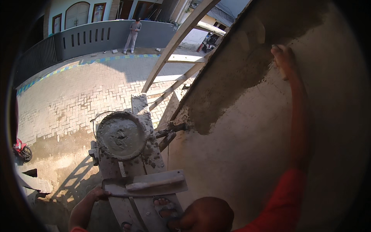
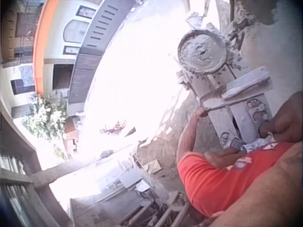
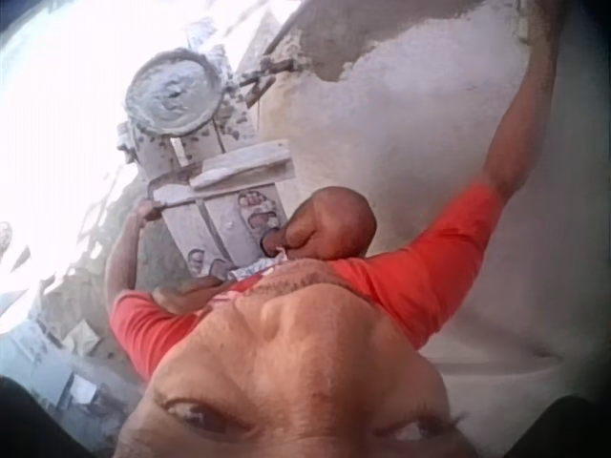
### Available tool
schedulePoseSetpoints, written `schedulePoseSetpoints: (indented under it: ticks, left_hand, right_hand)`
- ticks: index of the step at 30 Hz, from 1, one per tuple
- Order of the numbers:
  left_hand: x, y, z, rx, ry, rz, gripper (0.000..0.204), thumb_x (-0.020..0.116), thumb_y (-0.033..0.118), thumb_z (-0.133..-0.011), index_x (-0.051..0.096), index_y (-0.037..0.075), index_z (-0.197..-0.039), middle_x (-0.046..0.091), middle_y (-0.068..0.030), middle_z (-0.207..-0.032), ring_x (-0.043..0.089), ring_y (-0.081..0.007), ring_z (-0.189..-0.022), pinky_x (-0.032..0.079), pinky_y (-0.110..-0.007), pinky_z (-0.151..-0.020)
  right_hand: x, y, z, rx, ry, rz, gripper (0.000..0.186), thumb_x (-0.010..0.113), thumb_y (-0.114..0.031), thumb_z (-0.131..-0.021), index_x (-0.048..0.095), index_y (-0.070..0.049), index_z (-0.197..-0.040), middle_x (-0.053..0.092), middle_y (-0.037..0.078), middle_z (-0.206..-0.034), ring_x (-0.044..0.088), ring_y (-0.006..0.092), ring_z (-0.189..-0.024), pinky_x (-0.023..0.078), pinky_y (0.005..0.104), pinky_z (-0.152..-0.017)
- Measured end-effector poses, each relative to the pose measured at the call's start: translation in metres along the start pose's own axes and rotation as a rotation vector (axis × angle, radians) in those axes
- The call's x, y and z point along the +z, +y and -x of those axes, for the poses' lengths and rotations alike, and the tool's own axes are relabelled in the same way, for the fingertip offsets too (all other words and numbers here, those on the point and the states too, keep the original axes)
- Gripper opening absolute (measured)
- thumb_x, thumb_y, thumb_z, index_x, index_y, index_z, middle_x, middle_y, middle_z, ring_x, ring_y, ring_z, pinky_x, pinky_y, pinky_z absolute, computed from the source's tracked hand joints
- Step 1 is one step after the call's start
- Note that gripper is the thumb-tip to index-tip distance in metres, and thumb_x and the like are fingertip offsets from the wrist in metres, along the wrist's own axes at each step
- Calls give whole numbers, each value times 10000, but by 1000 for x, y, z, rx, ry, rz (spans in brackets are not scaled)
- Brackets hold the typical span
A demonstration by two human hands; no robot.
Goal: The person applies plaster to a wall using a trowel and a wooden float. They take plaster from a bucket with the trowel, apply it to the wall, and smooth it using the float, while receiving another bucket of material from an assistant below.
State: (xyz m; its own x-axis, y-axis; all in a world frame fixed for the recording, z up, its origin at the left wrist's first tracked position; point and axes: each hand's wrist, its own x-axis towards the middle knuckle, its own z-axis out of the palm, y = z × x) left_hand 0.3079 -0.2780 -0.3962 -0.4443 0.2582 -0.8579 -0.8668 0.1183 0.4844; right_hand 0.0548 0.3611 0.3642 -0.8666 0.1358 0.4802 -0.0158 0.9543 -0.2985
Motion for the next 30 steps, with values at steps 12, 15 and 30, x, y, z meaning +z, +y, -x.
schedulePoseSetpoints:
  ticks: [12, 15, 30]
  left_hand:
    - [-21, -28, 16, 94, 100, -45, 618, 900, 237, -714, 646, 2, -1227, 693, -124, -1152, 663, -249, -1031, 548, -386, -883]
    - [11, 21, 32, 76, 63, -95, 615, 882, 231, -740, 613, 11, -1248, 698, -118, -1085, 689, -245, -906, 582, -387, -785]
    - [18, 12, 52, 67, 94, -79, 593, 863, 275, -768, 545, 57, -1219, 661, -87, -849, 635, -182, -620, 549, -324, -540]
  right_hand:
    - [180, -66, 157, -161, -792, -68, 523, 713, -182, -845, 574, -8, -1318, 653, 114, -938, 652, 209, -754, 550, 357, -701]
    - [232, -101, 196, -628, -616, 397, 471, 707, -180, -833, 608, -93, -1285, 671, 162, -1024, 686, 337, -856, 559, 432, -760]
    - [422, -158, 257, -631, -1024, 220, 333, 644, -221, -853, 657, -147, -1178, 703, 191, -1018, 665, 403, -961, 533, 515, -839]
